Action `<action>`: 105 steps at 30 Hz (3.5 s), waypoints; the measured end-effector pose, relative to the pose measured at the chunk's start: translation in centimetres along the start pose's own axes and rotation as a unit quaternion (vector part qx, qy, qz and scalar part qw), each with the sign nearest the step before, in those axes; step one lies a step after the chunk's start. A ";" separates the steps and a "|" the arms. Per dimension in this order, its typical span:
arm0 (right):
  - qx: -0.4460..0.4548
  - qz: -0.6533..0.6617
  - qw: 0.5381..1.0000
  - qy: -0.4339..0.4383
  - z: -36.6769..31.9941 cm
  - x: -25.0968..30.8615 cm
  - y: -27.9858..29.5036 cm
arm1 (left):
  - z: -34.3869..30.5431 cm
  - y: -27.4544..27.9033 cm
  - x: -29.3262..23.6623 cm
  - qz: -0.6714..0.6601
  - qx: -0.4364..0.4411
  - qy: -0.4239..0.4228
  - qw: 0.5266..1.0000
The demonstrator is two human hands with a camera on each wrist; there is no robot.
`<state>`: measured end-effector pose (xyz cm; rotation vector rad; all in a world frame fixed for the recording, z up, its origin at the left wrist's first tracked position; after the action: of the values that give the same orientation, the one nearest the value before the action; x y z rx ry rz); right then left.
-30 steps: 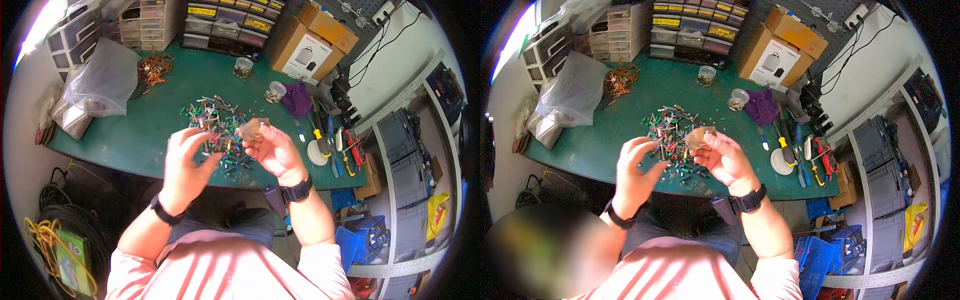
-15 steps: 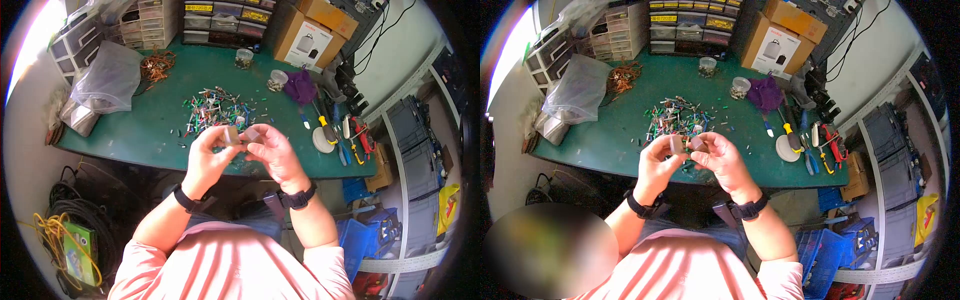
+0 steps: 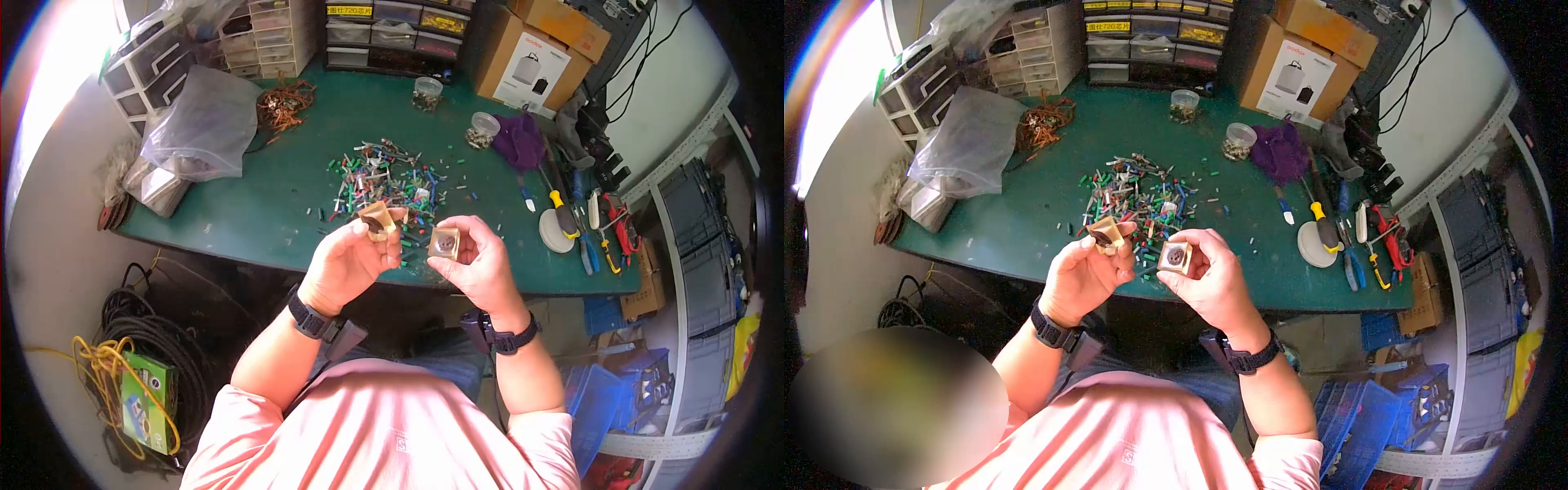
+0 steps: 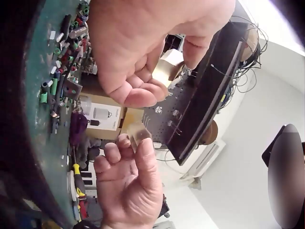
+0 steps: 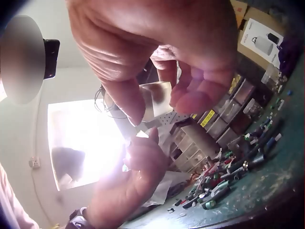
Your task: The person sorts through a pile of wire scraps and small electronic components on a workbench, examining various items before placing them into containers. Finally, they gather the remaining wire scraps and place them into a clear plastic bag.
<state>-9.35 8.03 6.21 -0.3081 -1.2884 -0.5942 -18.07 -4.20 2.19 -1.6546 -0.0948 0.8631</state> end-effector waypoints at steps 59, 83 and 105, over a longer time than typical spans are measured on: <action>0.017 -0.262 0.948 0.180 -0.9 3.5 -1.1 | -0.1 0.7 4.3 0.133 -0.023 0.057 0.989; -0.002 -0.187 0.973 0.133 -0.3 2.8 -0.3 | -0.1 0.6 4.3 0.029 -0.025 0.083 0.996; -0.001 0.018 1.000 -0.025 -0.9 -1.6 1.0 | -0.7 -1.0 1.4 0.538 -0.088 -0.261 0.797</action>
<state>-8.32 8.79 4.57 -0.3489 -1.3267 -0.5597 -16.30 -3.76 2.45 -1.5214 0.4563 2.2302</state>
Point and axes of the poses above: each hand's wrist, its own z-axis towards the middle knuckle, its own y-axis out of the back of the hand, x = y × z, the point moved 8 cm from there along z, towards the middle knuckle, and after that the axes turned 14 degrees about -x, right-handed, at the moved point
